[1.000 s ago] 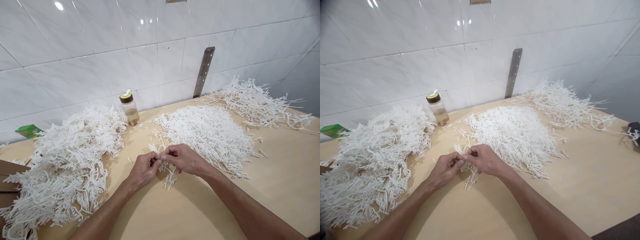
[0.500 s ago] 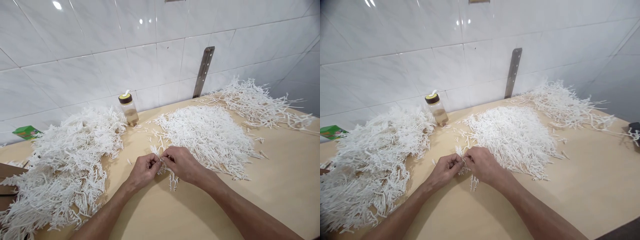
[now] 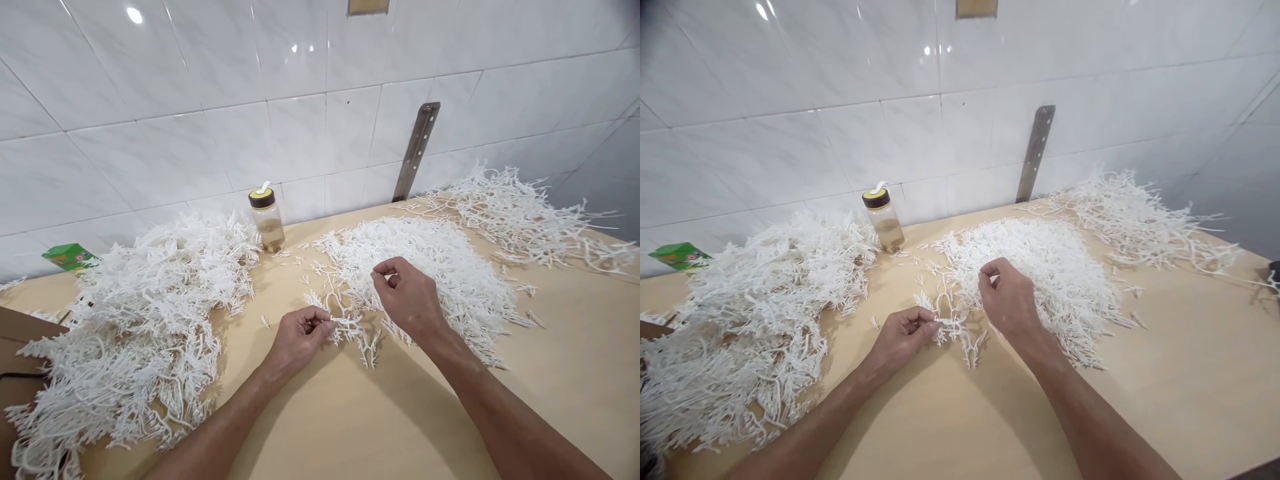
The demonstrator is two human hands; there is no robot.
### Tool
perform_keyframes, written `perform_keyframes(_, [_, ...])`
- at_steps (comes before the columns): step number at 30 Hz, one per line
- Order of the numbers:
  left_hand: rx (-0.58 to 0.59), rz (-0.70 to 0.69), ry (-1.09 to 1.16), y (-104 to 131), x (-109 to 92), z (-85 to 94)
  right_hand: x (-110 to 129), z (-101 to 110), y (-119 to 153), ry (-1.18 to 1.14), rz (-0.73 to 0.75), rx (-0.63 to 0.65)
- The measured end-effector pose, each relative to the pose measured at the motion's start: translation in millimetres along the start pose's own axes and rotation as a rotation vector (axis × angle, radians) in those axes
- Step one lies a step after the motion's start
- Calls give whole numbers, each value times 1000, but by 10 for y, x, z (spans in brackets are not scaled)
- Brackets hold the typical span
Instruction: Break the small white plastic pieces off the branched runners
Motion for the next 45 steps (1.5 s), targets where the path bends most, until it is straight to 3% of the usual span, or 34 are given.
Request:
perform_keyframes(4, [-38,-9,3,-4,15,20,85,101,-6,29,103,-70])
perform_keyframes(6, [-38,-17,-8,-3,0,21,183,-7,71,-30,128,89])
perform_keyframes(8, [-36,-38,-22,-3,-24,25,300,-230,226,-81,157,376])
perform_keyframes(10, [-33,-59,-32,-5,-41,29,400,-357,369,-74,207,490])
perform_keyframes(14, [-28,-62,-26,-10,-28,37,413,-480,480,-34,176,567])
perform_keyframes(20, [-47,-51,-60,-15,-42,42,397,-473,487,-28,151,623])
perform_keyframes(27, [-26,-49,-148,16,-8,19,399,-478,522,24,177,617])
perform_keyframes(35, [118,36,-51,8,7,-39,356,-643,624,262,424,465])
perform_keyframes(38, [152,56,24,13,-50,-65,282,-603,510,217,313,354])
perform_keyframes(40, [94,63,45,8,-68,-25,237,-514,413,65,171,305])
perform_keyframes(45, [-78,85,103,0,-16,92,156,-367,273,-375,-109,362])
Point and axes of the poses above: each hand's wrist, its own y-axis away from the middle knuckle, its own z-axis out of the back of the hand, x = y × z, the point moved 7 cm from there along -y, towards the middle knuckle, and after that the axes turned 9 degrees about -z, right-handed, at the moved point
